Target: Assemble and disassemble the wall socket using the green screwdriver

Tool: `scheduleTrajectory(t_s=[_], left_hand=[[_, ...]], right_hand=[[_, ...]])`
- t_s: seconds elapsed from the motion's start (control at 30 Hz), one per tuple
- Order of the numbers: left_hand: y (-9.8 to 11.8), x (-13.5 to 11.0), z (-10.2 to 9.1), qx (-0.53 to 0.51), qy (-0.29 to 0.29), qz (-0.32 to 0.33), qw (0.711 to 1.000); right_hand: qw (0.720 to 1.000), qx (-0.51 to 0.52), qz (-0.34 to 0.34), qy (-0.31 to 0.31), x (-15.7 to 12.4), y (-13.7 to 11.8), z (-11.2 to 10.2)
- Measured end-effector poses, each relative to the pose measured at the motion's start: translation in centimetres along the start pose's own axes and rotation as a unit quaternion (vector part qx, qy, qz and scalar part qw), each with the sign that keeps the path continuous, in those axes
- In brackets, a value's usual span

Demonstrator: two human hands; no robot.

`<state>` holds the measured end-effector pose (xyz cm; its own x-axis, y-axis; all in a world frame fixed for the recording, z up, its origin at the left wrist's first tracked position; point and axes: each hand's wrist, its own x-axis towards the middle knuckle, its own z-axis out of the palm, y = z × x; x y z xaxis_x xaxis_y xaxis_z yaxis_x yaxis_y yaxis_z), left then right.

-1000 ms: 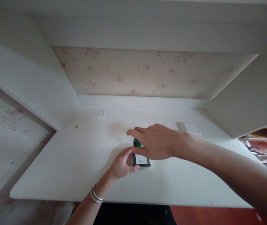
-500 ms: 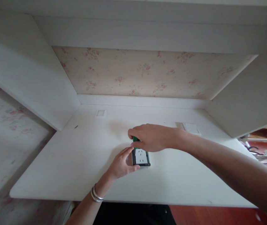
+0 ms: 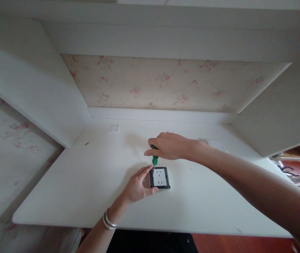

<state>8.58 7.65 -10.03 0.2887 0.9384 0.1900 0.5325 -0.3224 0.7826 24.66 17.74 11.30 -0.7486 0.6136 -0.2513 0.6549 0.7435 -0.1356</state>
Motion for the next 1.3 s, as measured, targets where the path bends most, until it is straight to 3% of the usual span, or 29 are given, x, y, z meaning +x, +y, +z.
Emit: scheduleTrajectory(t_s=[0.13,0.3,0.37,0.47,0.53,0.63,0.8,1.0,1.17,1.3], left_hand=[[0.0,0.0,-0.1,0.001,-0.008,-0.003,1.000],[-0.3,0.0,0.0,0.008,-0.005,-0.007,1.000],[-0.3,0.0,0.1,0.009,-0.003,-0.006,1.000],[-0.2,0.0,0.1,0.007,-0.001,-0.007,1.000],[-0.1,0.0,0.1,0.005,-0.001,-0.007,1.000],[-0.1,0.0,0.1,0.008,-0.004,-0.006,1.000],[-0.6,-0.1,0.3,0.021,0.004,-0.008,1.000],[-0.3,-0.1,0.2,0.014,-0.009,-0.007,1.000],[-0.1,-0.1,0.0,0.011,-0.009,-0.012,1.000],[0.0,0.0,0.0,0.011,-0.008,-0.014,1.000]], right_hand=[[0.992,0.105,-0.066,-0.034,-0.2,0.2,0.1],[1.000,0.021,-0.009,-0.005,0.1,0.1,0.2],[0.997,0.064,-0.031,-0.009,0.3,0.3,0.2],[0.987,0.137,-0.061,-0.063,0.5,0.6,0.1],[0.994,0.090,-0.028,-0.062,0.5,0.4,0.0],[1.000,-0.003,0.014,-0.011,0.2,-0.2,-0.2],[0.991,0.098,-0.072,-0.062,-0.5,-0.9,-0.4],[1.000,-0.009,0.013,-0.008,0.1,-0.9,-0.2],[0.990,0.111,-0.074,-0.050,0.3,-0.3,0.0],[1.000,-0.013,0.002,0.001,0.4,-0.2,0.1]])
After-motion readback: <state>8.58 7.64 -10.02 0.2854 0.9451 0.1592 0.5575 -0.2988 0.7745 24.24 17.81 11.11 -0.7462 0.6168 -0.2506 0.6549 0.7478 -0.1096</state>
